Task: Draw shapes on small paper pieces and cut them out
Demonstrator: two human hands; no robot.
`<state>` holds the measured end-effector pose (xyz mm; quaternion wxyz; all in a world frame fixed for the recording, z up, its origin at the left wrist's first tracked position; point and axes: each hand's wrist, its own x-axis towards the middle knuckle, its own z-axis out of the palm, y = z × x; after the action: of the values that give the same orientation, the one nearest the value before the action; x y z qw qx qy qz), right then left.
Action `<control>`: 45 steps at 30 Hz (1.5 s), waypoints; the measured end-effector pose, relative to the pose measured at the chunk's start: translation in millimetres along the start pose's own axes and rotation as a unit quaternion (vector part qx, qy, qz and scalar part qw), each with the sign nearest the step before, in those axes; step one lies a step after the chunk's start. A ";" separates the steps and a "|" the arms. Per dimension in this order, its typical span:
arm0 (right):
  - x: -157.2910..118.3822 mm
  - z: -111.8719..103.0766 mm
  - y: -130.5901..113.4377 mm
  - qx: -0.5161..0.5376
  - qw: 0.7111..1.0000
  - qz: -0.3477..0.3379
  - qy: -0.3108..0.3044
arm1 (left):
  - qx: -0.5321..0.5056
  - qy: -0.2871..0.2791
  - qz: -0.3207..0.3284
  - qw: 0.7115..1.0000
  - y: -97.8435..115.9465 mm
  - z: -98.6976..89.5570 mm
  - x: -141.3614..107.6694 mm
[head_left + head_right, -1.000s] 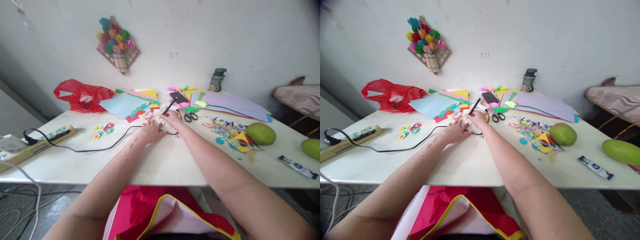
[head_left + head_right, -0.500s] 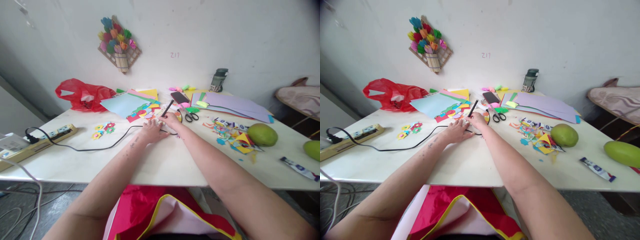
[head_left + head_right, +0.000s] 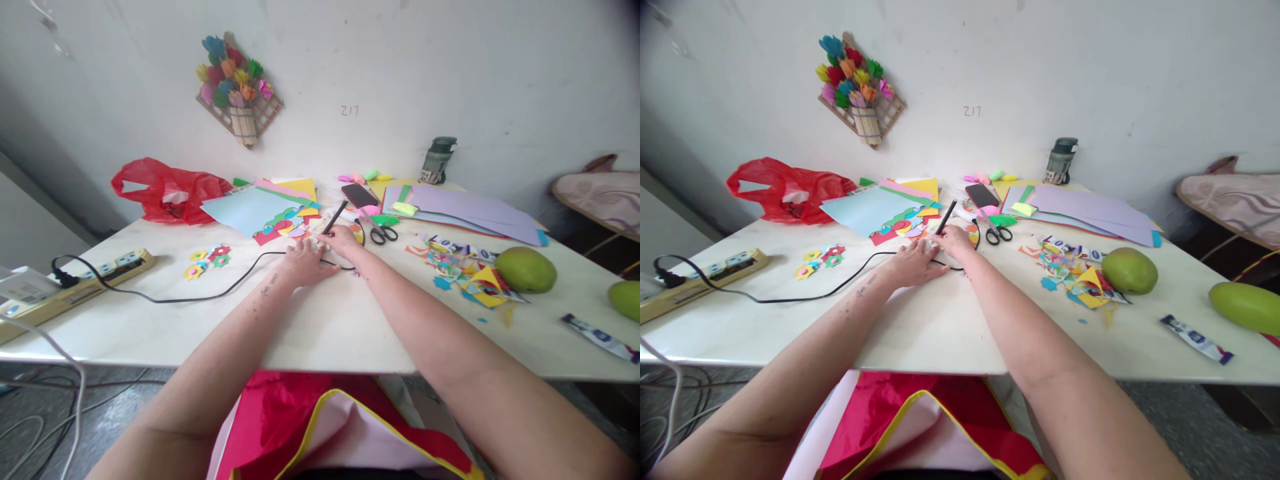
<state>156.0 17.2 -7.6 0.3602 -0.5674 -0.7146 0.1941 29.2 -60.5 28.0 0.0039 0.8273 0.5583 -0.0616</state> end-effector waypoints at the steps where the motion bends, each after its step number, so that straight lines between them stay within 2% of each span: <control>1: 0.0 0.0 -0.1 0.000 1.000 0.000 0.000 | 0.001 -0.002 -0.001 1.000 0.1 -0.2 0.0; 45: 8.7 6.2 12.6 0.025 1.000 -0.008 0.018 | 0.016 0.005 0.001 1.000 -0.3 2.0 1.1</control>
<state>159.1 29.9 -17.8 0.3883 -0.5561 -0.7075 0.1985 29.2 -59.6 25.9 -0.0125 0.8283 0.5561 -0.0665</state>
